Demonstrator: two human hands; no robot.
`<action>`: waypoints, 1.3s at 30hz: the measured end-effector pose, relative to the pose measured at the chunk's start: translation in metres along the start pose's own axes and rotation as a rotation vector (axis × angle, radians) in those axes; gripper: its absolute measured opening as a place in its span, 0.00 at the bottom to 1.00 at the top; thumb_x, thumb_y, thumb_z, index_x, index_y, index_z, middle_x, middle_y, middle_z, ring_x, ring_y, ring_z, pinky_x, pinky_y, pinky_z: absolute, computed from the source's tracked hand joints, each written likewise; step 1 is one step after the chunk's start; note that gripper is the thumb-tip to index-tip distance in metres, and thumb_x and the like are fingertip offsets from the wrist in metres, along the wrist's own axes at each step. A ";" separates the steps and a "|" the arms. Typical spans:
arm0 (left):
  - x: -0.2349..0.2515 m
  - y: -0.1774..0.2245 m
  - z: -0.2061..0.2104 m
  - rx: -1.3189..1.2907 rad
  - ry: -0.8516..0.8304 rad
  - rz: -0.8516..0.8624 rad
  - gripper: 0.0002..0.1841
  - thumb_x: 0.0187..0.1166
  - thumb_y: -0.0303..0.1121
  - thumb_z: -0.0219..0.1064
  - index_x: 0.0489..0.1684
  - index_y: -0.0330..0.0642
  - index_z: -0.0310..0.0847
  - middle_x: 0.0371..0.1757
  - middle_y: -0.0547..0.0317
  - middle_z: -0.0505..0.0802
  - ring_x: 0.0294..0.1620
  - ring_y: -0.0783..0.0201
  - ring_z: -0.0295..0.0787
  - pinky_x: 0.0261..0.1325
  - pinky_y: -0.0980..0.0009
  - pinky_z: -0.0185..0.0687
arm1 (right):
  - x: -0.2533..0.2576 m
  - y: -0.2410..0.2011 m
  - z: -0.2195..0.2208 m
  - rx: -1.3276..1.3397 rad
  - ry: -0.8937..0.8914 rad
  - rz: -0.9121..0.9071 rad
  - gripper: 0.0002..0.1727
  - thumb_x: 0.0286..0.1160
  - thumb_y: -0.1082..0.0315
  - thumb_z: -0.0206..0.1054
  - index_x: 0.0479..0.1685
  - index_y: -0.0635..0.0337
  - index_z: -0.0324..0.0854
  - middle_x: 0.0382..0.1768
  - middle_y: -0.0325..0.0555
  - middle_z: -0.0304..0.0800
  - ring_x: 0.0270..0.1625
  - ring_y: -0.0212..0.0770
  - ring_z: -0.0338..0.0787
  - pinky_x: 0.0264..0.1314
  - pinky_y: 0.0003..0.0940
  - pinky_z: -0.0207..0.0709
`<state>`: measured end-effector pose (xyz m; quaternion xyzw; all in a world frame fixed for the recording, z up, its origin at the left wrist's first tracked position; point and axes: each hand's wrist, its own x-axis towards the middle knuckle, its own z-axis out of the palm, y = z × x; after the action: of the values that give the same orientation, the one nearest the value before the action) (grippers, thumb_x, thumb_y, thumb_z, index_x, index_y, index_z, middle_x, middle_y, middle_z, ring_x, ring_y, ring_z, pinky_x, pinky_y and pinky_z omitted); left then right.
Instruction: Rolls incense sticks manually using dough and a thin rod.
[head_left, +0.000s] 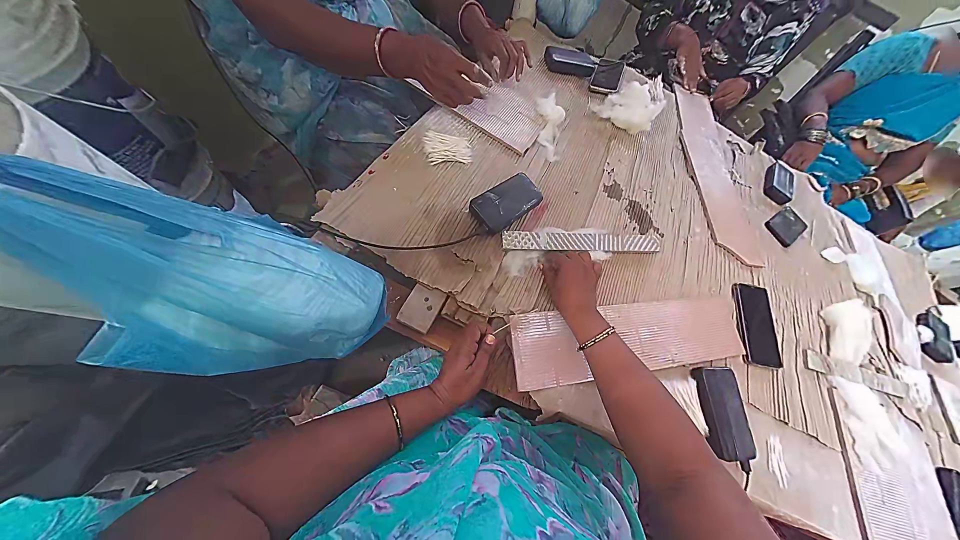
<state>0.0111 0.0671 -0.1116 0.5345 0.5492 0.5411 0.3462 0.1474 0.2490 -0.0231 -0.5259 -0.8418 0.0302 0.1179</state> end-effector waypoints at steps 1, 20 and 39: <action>0.000 0.000 0.000 0.004 0.001 0.005 0.17 0.91 0.37 0.48 0.49 0.30 0.77 0.38 0.57 0.81 0.38 0.73 0.76 0.46 0.78 0.74 | 0.000 0.001 0.001 -0.010 0.014 -0.002 0.12 0.83 0.63 0.66 0.52 0.56 0.93 0.53 0.55 0.94 0.64 0.62 0.86 0.65 0.66 0.69; 0.012 0.024 -0.013 -0.060 -0.113 -0.138 0.17 0.95 0.36 0.45 0.59 0.29 0.73 0.41 0.52 0.81 0.42 0.66 0.79 0.51 0.70 0.77 | -0.107 -0.011 -0.094 1.450 0.030 0.475 0.09 0.82 0.79 0.61 0.37 0.62 0.86 0.32 0.41 0.90 0.31 0.30 0.85 0.35 0.22 0.79; -0.045 0.146 -0.030 -0.603 -0.299 -0.262 0.02 0.83 0.26 0.67 0.45 0.38 0.81 0.33 0.65 0.86 0.34 0.75 0.80 0.42 0.78 0.77 | -0.212 -0.075 -0.115 1.238 0.104 0.172 0.08 0.76 0.80 0.65 0.43 0.58 0.85 0.33 0.32 0.91 0.37 0.25 0.88 0.49 0.21 0.82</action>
<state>0.0220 -0.0054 0.0254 0.4067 0.3718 0.5457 0.6314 0.1966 0.0183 0.0660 -0.4267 -0.6162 0.4958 0.4386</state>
